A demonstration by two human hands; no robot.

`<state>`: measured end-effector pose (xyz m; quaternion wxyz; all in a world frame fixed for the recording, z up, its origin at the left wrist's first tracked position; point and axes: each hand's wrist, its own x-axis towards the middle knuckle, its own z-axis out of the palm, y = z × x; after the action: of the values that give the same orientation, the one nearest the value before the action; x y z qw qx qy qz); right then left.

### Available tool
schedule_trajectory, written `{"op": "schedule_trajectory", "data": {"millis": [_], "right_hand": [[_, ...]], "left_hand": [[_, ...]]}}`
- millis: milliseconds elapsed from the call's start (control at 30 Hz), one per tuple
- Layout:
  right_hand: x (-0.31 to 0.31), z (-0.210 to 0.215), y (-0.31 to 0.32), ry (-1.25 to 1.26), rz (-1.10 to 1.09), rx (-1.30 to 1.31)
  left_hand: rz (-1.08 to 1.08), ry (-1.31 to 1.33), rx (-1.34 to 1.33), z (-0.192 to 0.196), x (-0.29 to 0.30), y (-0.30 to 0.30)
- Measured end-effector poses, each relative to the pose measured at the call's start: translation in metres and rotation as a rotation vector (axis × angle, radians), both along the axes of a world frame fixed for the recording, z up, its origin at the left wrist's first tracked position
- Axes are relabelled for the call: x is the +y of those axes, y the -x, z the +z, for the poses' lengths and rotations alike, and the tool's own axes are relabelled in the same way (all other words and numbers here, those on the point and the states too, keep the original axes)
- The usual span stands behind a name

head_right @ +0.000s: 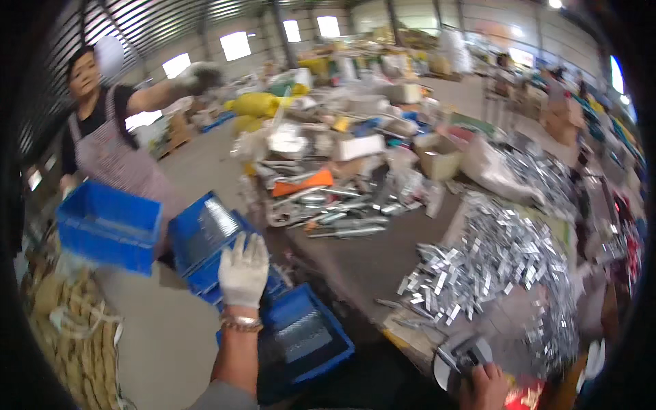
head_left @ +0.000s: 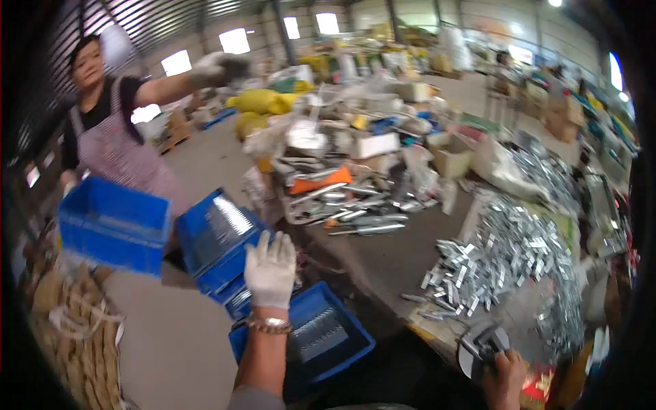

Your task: The person assembles metal anchor fasteners by picking up metal sleeves and pins from the table, inserting the pins into the sleeves, and hammering them on a metal plate.

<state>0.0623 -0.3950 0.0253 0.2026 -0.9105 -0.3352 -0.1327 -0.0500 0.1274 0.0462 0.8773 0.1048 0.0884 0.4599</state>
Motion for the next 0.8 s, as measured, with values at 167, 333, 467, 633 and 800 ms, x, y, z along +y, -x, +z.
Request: {"op": "schedule_trajectory", "data": {"millis": [167, 333, 467, 633, 800], "right_hand": [[0.018, 0.009, -0.003, 0.033, -0.040, 0.039], [0.012, 0.015, 0.000, 0.024, -0.054, 0.063], [0.009, 0.012, 0.003, 0.026, -0.022, 0.076], [0.010, 0.008, 0.004, -0.015, -0.027, 0.035], [0.006, 0.007, 0.002, -0.033, -0.014, 0.042]], "left_hand": [[-0.163, 0.083, 0.100, -0.013, -0.040, -0.046], [-0.275, -0.176, 0.200, -0.037, -0.088, -0.106], [-0.342, -0.240, 0.302, -0.041, -0.108, -0.118], [-0.452, -0.562, 0.401, -0.040, -0.135, -0.124], [-0.589, -1.242, 0.720, 0.008, -0.184, -0.140]]}}
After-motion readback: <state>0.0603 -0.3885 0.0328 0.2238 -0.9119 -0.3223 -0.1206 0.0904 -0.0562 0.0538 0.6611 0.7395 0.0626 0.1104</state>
